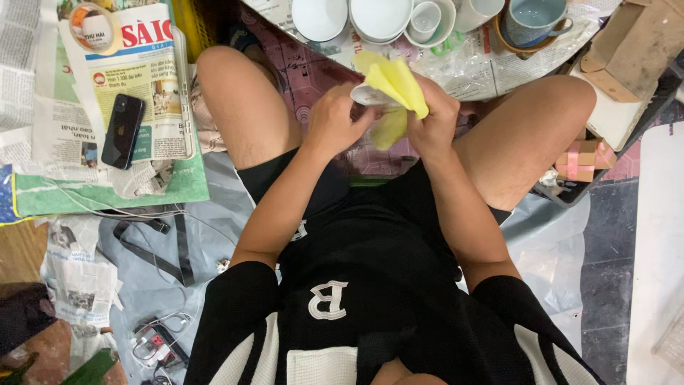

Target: The person wipes multiple small ceramic dishes and cups with a yellow cloth. They pick up each item, wipe it on both sides, and place it back on the table.

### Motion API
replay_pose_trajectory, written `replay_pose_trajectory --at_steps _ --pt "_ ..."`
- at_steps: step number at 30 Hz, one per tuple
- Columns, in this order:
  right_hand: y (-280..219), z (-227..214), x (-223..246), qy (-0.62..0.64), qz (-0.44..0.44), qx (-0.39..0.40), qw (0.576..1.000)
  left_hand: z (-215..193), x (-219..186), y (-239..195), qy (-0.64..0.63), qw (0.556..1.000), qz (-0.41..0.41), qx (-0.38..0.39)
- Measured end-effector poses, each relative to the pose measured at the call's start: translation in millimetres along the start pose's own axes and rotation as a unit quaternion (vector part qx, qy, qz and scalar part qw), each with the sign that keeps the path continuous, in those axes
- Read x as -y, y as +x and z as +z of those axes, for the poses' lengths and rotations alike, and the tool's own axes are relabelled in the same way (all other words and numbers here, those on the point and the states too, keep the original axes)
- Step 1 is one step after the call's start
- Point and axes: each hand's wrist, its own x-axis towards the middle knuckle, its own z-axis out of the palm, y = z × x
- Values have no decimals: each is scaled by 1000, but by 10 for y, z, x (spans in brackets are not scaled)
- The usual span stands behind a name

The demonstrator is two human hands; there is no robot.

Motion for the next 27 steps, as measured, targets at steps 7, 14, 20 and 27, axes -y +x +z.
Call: replay_pose_trajectory --at_steps 7,14,20,27 --pt "171 -96 187 -15 -59 43 997 -61 98 -18 -50 995 -25 86" --pt "-43 133 17 47 -32 -59 997 233 232 -179 -211 975 -20 60" --pt "-326 208 -52 143 -23 -37 989 336 331 -271 -293 951 -58 80" --pt "-735 467 -105 201 30 -3 979 562 482 -417 -521 842 -135 32"
